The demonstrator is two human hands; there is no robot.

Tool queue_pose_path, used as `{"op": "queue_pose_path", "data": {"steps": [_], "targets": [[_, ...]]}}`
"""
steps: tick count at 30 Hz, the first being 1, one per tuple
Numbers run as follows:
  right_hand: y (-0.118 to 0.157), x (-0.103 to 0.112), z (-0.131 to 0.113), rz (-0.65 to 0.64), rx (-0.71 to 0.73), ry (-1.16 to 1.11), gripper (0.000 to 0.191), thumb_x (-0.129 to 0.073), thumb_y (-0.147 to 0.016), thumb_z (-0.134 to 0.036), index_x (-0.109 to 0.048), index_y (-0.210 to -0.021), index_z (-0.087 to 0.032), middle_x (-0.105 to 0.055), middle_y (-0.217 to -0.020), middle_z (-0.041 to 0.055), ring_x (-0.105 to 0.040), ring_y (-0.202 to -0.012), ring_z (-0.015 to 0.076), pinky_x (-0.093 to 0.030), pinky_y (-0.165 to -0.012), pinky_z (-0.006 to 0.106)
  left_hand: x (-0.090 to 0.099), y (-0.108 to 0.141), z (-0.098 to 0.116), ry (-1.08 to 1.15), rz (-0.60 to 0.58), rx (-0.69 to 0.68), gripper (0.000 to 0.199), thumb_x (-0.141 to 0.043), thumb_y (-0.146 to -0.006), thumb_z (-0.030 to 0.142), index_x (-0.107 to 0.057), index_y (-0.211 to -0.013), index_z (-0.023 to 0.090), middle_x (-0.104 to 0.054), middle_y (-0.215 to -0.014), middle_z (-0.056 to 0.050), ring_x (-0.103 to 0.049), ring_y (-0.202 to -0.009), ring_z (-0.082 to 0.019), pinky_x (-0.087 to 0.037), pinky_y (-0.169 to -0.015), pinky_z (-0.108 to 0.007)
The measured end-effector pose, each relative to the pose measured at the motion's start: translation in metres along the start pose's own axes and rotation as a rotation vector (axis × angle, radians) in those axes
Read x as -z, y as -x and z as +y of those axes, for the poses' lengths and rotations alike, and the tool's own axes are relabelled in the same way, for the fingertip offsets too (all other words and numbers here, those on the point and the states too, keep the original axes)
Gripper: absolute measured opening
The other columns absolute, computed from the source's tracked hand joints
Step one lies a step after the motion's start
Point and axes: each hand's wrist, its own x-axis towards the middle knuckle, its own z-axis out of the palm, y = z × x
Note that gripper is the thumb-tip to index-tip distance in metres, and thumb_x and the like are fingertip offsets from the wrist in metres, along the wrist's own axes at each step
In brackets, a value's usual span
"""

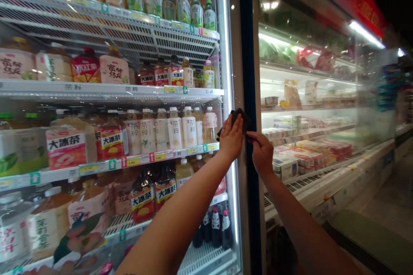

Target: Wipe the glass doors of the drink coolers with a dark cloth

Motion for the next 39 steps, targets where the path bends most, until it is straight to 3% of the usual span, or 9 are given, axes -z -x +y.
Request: {"op": "queue_pose_path", "data": {"steps": [3, 7, 14, 19, 22, 28, 31, 35, 39], "targets": [[0.007, -0.010, 0.012, -0.058, -0.028, -0.048, 0.040, -0.046, -0.095, -0.032, -0.071, -0.124, -0.022, -0.067, -0.135, 0.0105, -0.061, -0.127, 0.0248, -0.048, -0.111, 0.049, -0.002, 0.025, 0.000, 0.022, -0.030, -0.022, 0.060, -0.038, -0.098, 0.014, -0.032, -0.158, 0.009, -0.021, -0.169, -0.008, -0.009, -0.158, -0.030, -0.031, -0.126, -0.047], [0.014, -0.039, 0.024, -0.074, -0.036, 0.130, 0.055, -0.037, -0.101, -0.045, -0.053, -0.148, -0.021, -0.051, -0.153, 0.0126, -0.046, -0.142, 0.0252, -0.035, -0.120, 0.051, 0.011, 0.063, -0.030, 0.000, -0.081, -0.158, 0.061, -0.038, -0.095, 0.009, -0.034, -0.157, 0.008, -0.027, -0.167, -0.012, -0.020, -0.156, -0.026, -0.037, -0.122, -0.041], [0.019, -0.087, 0.013, 0.053, -0.015, 0.577, 0.063, -0.042, -0.102, -0.052, -0.034, -0.159, -0.028, -0.038, -0.161, 0.0144, -0.036, -0.146, 0.0344, -0.034, -0.116, 0.058, 0.065, 0.127, -0.099, -0.187, 0.048, -0.298, 0.064, -0.048, -0.100, 0.030, -0.030, -0.160, 0.016, -0.028, -0.167, -0.009, -0.015, -0.158, -0.025, -0.015, -0.130, -0.049], [0.066, -0.064, 0.026, -0.148, 0.182, 0.692, 0.060, -0.041, -0.104, -0.036, -0.027, -0.162, -0.030, -0.036, -0.164, 0.0097, -0.034, -0.150, 0.0287, -0.035, -0.118, 0.050, 0.086, 0.169, -0.128, -0.220, 0.052, -0.342, 0.064, -0.047, -0.100, 0.030, -0.029, -0.160, 0.017, -0.035, -0.164, -0.008, -0.016, -0.157, -0.024, -0.004, -0.131, -0.050], [0.068, -0.048, 0.036, -0.215, 0.239, 0.740, 0.062, -0.041, -0.103, -0.029, -0.025, -0.163, -0.030, -0.037, -0.164, 0.0083, -0.029, -0.153, 0.0278, -0.032, -0.121, 0.051, 0.094, 0.186, -0.146, -0.232, 0.042, -0.345, 0.065, -0.047, -0.101, 0.030, -0.027, -0.161, 0.018, -0.037, -0.163, -0.009, -0.016, -0.157, -0.024, -0.005, -0.131, -0.050], [0.017, -0.076, 0.028, -0.046, 0.073, 0.754, 0.062, -0.034, -0.104, -0.030, -0.020, -0.164, -0.025, -0.024, -0.170, 0.0104, -0.017, -0.156, 0.0342, -0.035, -0.117, 0.058, 0.104, 0.199, -0.175, -0.279, 0.060, -0.354, 0.069, -0.052, -0.100, 0.028, -0.023, -0.162, 0.018, -0.037, -0.163, -0.010, -0.016, -0.157, -0.024, -0.008, -0.131, -0.052], [0.033, -0.085, 0.020, -0.080, 0.155, 0.724, 0.059, -0.036, -0.105, -0.033, -0.027, -0.162, -0.028, -0.027, -0.169, 0.0089, -0.019, -0.156, 0.0327, -0.034, -0.118, 0.056, 0.103, 0.202, -0.185, -0.288, 0.076, -0.350, 0.070, -0.052, -0.100, 0.030, -0.022, -0.162, 0.020, -0.038, -0.162, -0.008, -0.016, -0.157, -0.024, -0.008, -0.131, -0.051], [0.074, -0.066, 0.031, -0.214, 0.327, 0.692, 0.056, -0.042, -0.104, -0.033, -0.034, -0.159, -0.032, -0.033, -0.167, 0.0058, -0.023, -0.156, 0.0284, -0.034, -0.120, 0.051, 0.100, 0.206, -0.192, -0.300, 0.099, -0.374, 0.070, -0.050, -0.100, 0.031, -0.021, -0.163, 0.021, -0.038, -0.163, -0.007, -0.016, -0.157, -0.024, -0.007, -0.131, -0.050], [0.066, -0.059, 0.047, -0.106, 0.238, 0.666, 0.058, -0.039, -0.105, -0.035, -0.026, -0.162, -0.033, -0.030, -0.168, 0.0066, -0.019, -0.157, 0.0301, -0.030, -0.121, 0.058, 0.099, 0.208, -0.192, -0.310, 0.098, -0.383, 0.071, -0.047, -0.101, 0.032, -0.017, -0.164, 0.019, -0.035, -0.164, -0.008, -0.016, -0.157, -0.026, -0.006, -0.131, -0.051]]}}
